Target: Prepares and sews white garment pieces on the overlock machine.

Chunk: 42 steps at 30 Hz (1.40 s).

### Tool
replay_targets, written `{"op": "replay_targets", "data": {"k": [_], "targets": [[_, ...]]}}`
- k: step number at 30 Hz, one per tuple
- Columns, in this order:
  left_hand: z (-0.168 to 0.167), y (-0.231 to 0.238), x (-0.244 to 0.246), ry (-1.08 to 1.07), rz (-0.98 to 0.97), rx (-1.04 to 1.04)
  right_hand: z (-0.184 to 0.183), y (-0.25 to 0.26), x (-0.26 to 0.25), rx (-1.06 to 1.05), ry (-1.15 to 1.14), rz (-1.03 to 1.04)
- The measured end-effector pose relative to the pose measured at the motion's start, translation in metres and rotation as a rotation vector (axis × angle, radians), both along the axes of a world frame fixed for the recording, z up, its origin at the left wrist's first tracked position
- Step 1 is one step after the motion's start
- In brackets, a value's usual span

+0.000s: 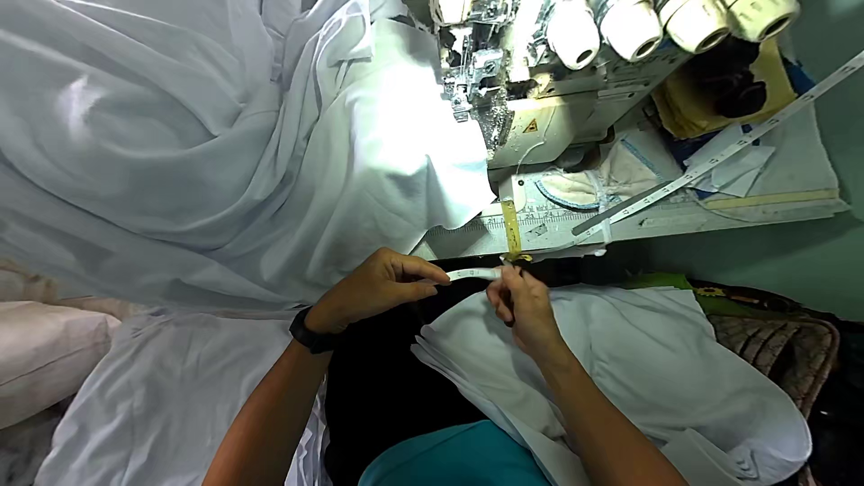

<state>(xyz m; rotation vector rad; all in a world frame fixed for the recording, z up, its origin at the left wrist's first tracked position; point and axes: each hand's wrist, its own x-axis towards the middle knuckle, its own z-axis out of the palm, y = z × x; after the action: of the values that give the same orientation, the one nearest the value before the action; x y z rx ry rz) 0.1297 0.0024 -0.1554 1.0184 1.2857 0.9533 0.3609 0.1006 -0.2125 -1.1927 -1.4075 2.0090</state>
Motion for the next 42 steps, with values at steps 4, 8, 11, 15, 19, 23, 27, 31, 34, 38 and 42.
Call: {"op": "replay_targets", "data": {"k": [4,8,11,15,19,23,27,31,34,38,42], "targets": [[0.005,0.005,-0.001,0.073,-0.078,0.003,0.021,-0.019,-0.002,-0.127,0.075,0.306],[0.006,0.009,-0.003,0.109,-0.151,0.052,0.029,-0.027,-0.014,-0.425,0.235,0.231],[0.006,0.011,-0.005,0.116,-0.187,0.054,0.032,-0.028,-0.022,-0.462,0.252,0.181],[0.002,0.012,-0.008,0.061,-0.219,0.045,0.037,-0.029,-0.029,-0.444,0.235,0.16],[0.002,0.013,-0.009,0.055,-0.243,0.026,0.04,-0.028,-0.03,-0.425,0.213,0.165],[0.0,0.013,-0.01,0.048,-0.249,0.019,0.042,-0.027,-0.032,-0.412,0.179,0.164],[0.002,0.013,-0.008,0.068,-0.221,-0.036,0.042,-0.026,-0.033,-0.385,0.195,0.162],[0.026,0.003,-0.003,0.447,-0.084,-0.078,0.046,-0.002,-0.037,-0.343,0.271,0.131],[0.026,-0.01,0.007,0.508,0.126,0.075,0.047,0.022,-0.049,-0.361,0.321,0.025],[0.018,-0.003,0.022,0.524,0.349,0.332,0.053,0.045,-0.072,-0.344,0.376,-0.134],[0.025,0.018,0.019,0.549,0.544,0.558,0.033,0.062,-0.08,0.428,0.29,-0.158]]}}
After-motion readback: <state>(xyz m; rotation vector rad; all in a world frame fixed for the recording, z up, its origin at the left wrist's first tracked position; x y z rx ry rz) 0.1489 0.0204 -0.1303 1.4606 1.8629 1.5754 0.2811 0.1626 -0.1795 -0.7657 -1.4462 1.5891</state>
